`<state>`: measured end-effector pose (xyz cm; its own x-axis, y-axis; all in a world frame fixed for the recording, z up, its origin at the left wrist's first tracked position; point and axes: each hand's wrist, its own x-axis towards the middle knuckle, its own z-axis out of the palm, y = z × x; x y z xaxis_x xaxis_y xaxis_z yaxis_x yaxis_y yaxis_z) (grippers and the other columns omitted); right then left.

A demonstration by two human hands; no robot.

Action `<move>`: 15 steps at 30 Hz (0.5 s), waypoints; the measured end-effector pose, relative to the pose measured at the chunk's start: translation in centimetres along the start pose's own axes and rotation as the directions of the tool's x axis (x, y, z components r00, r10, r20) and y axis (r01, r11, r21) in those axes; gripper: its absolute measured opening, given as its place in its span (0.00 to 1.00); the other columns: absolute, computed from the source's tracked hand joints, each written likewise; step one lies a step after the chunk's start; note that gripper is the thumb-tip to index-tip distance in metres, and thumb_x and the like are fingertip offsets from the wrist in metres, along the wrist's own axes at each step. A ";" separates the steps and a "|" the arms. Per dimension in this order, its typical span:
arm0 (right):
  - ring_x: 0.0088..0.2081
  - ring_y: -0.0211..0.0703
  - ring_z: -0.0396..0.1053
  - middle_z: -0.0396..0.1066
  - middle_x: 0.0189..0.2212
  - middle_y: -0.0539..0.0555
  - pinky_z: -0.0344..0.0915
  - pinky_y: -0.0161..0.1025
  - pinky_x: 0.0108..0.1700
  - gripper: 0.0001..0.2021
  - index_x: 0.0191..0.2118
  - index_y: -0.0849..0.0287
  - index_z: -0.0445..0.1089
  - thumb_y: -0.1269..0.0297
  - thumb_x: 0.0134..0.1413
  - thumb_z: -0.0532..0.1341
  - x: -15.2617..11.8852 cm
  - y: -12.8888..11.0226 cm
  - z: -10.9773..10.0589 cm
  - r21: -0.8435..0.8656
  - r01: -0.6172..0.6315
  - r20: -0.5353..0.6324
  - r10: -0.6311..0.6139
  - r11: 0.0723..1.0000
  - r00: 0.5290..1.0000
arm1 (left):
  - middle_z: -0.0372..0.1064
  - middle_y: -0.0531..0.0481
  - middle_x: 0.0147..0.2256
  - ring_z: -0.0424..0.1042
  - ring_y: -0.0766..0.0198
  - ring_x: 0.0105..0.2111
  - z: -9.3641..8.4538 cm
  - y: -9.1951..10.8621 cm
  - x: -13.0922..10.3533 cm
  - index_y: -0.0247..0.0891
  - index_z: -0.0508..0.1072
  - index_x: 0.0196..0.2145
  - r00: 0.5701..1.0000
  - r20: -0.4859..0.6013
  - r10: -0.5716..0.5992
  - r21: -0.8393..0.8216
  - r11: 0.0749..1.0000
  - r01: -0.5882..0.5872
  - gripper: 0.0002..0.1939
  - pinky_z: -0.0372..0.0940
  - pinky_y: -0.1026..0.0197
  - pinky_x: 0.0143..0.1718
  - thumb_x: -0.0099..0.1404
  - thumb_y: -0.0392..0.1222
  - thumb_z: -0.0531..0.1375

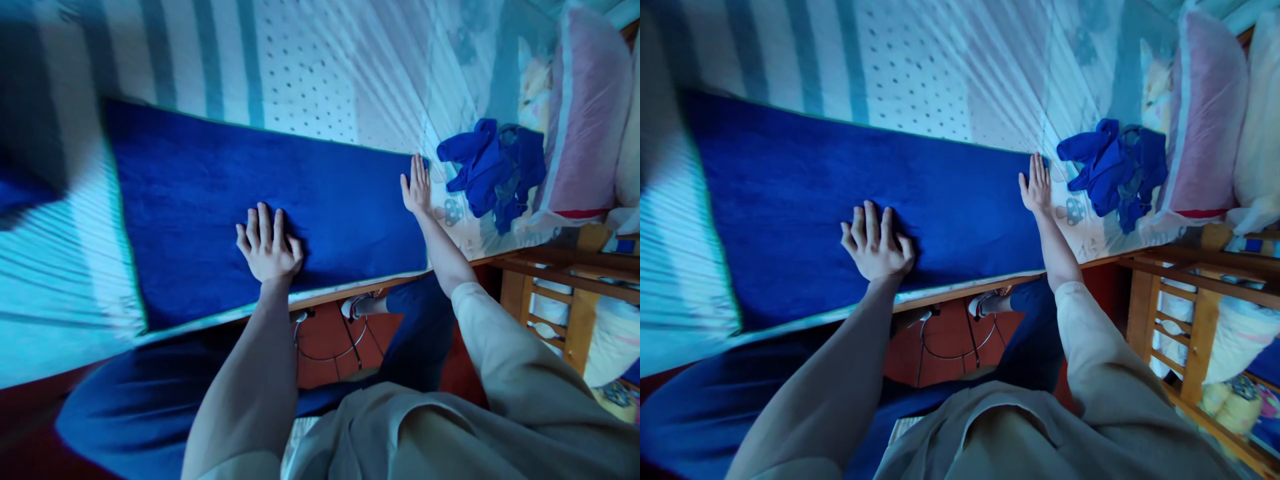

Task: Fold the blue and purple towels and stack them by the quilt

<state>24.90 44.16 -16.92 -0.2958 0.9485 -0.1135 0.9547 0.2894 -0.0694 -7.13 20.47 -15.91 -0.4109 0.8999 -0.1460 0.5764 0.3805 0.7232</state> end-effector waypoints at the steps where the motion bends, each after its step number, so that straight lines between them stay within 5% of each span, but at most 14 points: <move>1: 0.77 0.46 0.36 0.39 0.77 0.60 0.37 0.57 0.76 0.32 0.76 0.62 0.41 0.51 0.75 0.36 0.2 0.2 0.1 -0.004 -0.012 -0.010 0.012 1.000 1.000 | 0.48 0.39 0.73 0.41 0.42 0.74 -0.1 0.0 0.0 0.38 0.65 0.68 1.000 0.010 -0.006 -0.001 1.000 0.006 0.35 0.29 0.34 0.73 0.64 0.45 0.56; 10: 0.76 0.38 0.38 0.42 0.75 0.69 0.38 0.48 0.75 0.34 0.74 0.72 0.47 0.52 0.76 0.35 2.5 2.6 0.2 0.026 -0.097 -0.033 0.098 0.995 0.995 | 0.49 0.42 0.73 0.39 0.42 0.74 -0.3 0.2 0.2 0.34 0.66 0.67 0.999 0.029 -0.019 -0.035 0.999 0.020 0.34 0.28 0.35 0.74 0.66 0.50 0.54; 15: 0.77 0.46 0.33 0.42 0.75 0.67 0.33 0.59 0.75 0.35 0.72 0.69 0.54 0.47 0.75 0.38 -1.5 -2.2 -1.0 0.098 0.027 -0.092 -0.018 0.995 0.996 | 0.49 0.46 0.73 0.40 0.43 0.74 -0.2 0.2 0.2 0.34 0.68 0.65 0.999 0.006 -0.032 -0.087 0.996 0.033 0.32 0.28 0.38 0.74 0.67 0.52 0.54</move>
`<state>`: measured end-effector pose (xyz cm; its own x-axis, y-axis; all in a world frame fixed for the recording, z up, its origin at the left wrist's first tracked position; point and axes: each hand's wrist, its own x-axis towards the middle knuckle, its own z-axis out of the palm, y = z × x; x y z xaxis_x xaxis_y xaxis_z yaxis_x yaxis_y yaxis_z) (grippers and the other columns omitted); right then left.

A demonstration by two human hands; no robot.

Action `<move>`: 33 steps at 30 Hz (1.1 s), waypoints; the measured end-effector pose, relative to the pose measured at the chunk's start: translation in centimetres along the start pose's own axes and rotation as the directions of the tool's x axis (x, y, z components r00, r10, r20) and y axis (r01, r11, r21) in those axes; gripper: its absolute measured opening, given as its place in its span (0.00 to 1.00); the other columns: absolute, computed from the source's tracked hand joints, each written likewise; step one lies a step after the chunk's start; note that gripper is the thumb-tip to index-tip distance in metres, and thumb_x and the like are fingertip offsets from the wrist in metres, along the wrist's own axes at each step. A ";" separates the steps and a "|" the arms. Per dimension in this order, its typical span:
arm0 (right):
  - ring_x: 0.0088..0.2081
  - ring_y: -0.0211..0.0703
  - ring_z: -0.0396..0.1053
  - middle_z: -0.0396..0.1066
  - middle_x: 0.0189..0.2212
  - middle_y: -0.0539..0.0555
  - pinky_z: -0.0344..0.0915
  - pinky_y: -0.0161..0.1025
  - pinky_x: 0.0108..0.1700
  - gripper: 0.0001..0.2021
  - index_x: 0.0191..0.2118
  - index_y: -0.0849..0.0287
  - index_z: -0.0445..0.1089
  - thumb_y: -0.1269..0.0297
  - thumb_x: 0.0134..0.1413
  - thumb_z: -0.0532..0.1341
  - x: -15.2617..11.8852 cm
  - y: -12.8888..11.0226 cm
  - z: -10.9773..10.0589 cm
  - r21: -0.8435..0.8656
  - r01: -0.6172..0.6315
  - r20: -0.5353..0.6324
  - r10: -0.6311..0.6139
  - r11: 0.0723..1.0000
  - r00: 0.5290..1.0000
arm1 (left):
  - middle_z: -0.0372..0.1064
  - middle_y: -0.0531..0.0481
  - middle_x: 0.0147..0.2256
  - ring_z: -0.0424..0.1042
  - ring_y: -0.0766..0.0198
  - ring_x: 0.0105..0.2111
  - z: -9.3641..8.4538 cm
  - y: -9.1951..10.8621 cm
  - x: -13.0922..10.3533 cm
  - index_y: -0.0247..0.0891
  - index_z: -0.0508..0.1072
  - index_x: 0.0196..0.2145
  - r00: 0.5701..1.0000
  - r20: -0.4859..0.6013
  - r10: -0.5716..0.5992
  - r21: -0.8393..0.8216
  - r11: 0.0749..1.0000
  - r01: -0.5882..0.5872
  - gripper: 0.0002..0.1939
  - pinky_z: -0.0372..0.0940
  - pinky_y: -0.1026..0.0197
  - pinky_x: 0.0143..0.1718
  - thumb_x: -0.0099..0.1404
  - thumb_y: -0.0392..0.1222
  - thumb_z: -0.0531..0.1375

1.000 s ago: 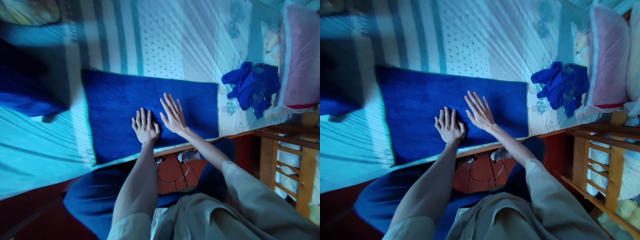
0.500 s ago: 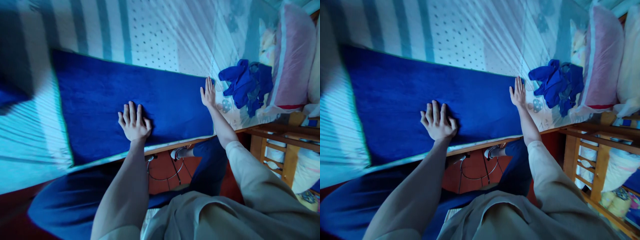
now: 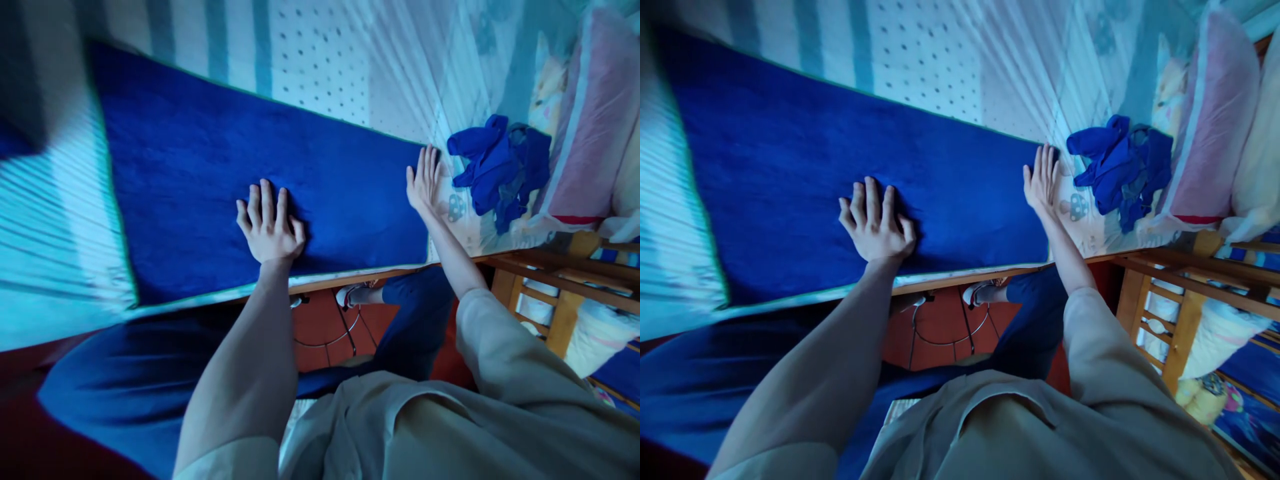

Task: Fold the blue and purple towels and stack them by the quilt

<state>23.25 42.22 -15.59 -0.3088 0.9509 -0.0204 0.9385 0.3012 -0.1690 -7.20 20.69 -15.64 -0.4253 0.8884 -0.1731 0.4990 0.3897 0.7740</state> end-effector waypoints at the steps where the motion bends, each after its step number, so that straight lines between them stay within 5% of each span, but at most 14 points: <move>1: 0.77 0.48 0.32 0.41 0.76 0.62 0.34 0.62 0.75 0.32 0.73 0.64 0.53 0.48 0.75 0.40 -1.8 -1.9 -0.2 0.001 0.031 0.049 -0.031 1.000 0.998 | 0.50 0.46 0.73 0.40 0.43 0.74 0.0 0.0 0.0 0.34 0.68 0.65 1.000 0.001 -0.003 -0.007 1.000 0.003 0.33 0.28 0.38 0.74 0.67 0.53 0.54; 4: 0.77 0.52 0.31 0.40 0.76 0.56 0.35 0.65 0.75 0.32 0.76 0.56 0.47 0.50 0.73 0.44 -8.3 -6.8 -0.7 0.055 0.118 0.242 -0.128 0.991 0.962 | 0.50 0.47 0.73 0.38 0.44 0.75 -0.1 0.0 0.0 0.35 0.67 0.66 1.000 0.011 -0.010 -0.003 1.000 0.010 0.33 0.27 0.38 0.75 0.67 0.52 0.55; 6: 0.77 0.52 0.33 0.41 0.76 0.55 0.35 0.63 0.76 0.32 0.76 0.55 0.47 0.51 0.72 0.45 -12.1 -7.9 -0.8 0.086 0.154 0.329 -0.174 0.984 0.928 | 0.48 0.44 0.73 0.38 0.44 0.75 -0.2 0.0 0.0 0.35 0.66 0.66 1.000 0.022 -0.009 0.029 1.000 0.009 0.33 0.27 0.38 0.75 0.66 0.50 0.56; 11: 0.77 0.50 0.37 0.43 0.76 0.60 0.38 0.59 0.76 0.32 0.75 0.60 0.50 0.54 0.72 0.42 -16.7 -3.0 -1.2 0.001 0.047 0.342 -0.045 0.999 0.939 | 0.47 0.40 0.73 0.38 0.45 0.75 -0.3 0.1 0.0 0.34 0.64 0.68 0.999 0.042 0.011 0.100 0.995 -0.015 0.35 0.26 0.36 0.74 0.65 0.47 0.55; 15: 0.76 0.49 0.41 0.46 0.75 0.61 0.41 0.58 0.75 0.31 0.74 0.61 0.51 0.55 0.72 0.41 -17.3 1.3 -2.4 -0.035 -0.008 0.337 0.020 0.999 0.941 | 0.48 0.40 0.73 0.39 0.45 0.75 -0.3 0.2 -0.1 0.34 0.65 0.68 0.999 0.030 0.014 0.091 0.996 -0.016 0.34 0.27 0.37 0.74 0.66 0.47 0.55; 19: 0.75 0.52 0.46 0.53 0.73 0.62 0.43 0.63 0.75 0.31 0.72 0.59 0.56 0.54 0.72 0.41 -16.6 2.3 -3.2 -0.036 -0.032 0.286 0.041 0.999 0.958 | 0.48 0.40 0.73 0.38 0.45 0.75 -0.2 0.2 0.0 0.35 0.65 0.67 0.999 0.031 0.009 0.109 0.994 -0.013 0.34 0.27 0.37 0.74 0.66 0.47 0.55; 22: 0.73 0.56 0.51 0.63 0.68 0.63 0.44 0.66 0.74 0.30 0.68 0.59 0.65 0.52 0.73 0.41 -13.5 1.4 -3.4 -0.003 -0.035 0.173 0.035 0.999 0.984 | 0.47 0.40 0.73 0.38 0.45 0.75 -0.2 0.1 0.1 0.36 0.64 0.68 0.999 0.044 0.006 0.109 0.994 -0.010 0.34 0.27 0.37 0.74 0.66 0.48 0.55; 25: 0.70 0.55 0.58 0.71 0.61 0.62 0.50 0.64 0.73 0.29 0.63 0.57 0.69 0.50 0.74 0.40 -7.2 -1.4 -3.5 0.090 0.059 0.130 -0.071 0.994 0.989 | 0.47 0.40 0.73 0.38 0.45 0.75 -0.2 0.0 0.1 0.36 0.64 0.68 0.999 0.044 0.007 0.109 0.994 -0.011 0.34 0.27 0.37 0.74 0.66 0.48 0.55; 29: 0.65 0.48 0.65 0.74 0.57 0.57 0.56 0.57 0.72 0.31 0.60 0.60 0.70 0.45 0.75 0.41 4.1 -7.7 -3.2 0.139 0.222 0.179 -0.245 0.965 0.953 | 0.47 0.41 0.74 0.38 0.45 0.75 -0.2 0.1 0.1 0.36 0.64 0.68 0.999 0.032 0.022 0.129 0.991 -0.026 0.34 0.27 0.37 0.74 0.66 0.47 0.56; 33: 0.53 0.39 0.75 0.80 0.49 0.53 0.68 0.41 0.62 0.27 0.51 0.62 0.76 0.41 0.69 0.55 12.8 -13.2 -1.2 0.188 0.256 0.290 -0.302 0.948 0.908 | 0.47 0.41 0.74 0.39 0.45 0.75 -0.1 0.1 0.1 0.36 0.64 0.68 0.999 0.027 0.023 0.149 0.988 -0.027 0.34 0.28 0.38 0.74 0.66 0.47 0.55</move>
<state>7.06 50.49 -12.46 -0.6088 0.7518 -0.2531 0.7821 0.5154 -0.3503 -7.27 20.76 -15.48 -0.3928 0.9035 -0.1716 0.6175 0.3974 0.6788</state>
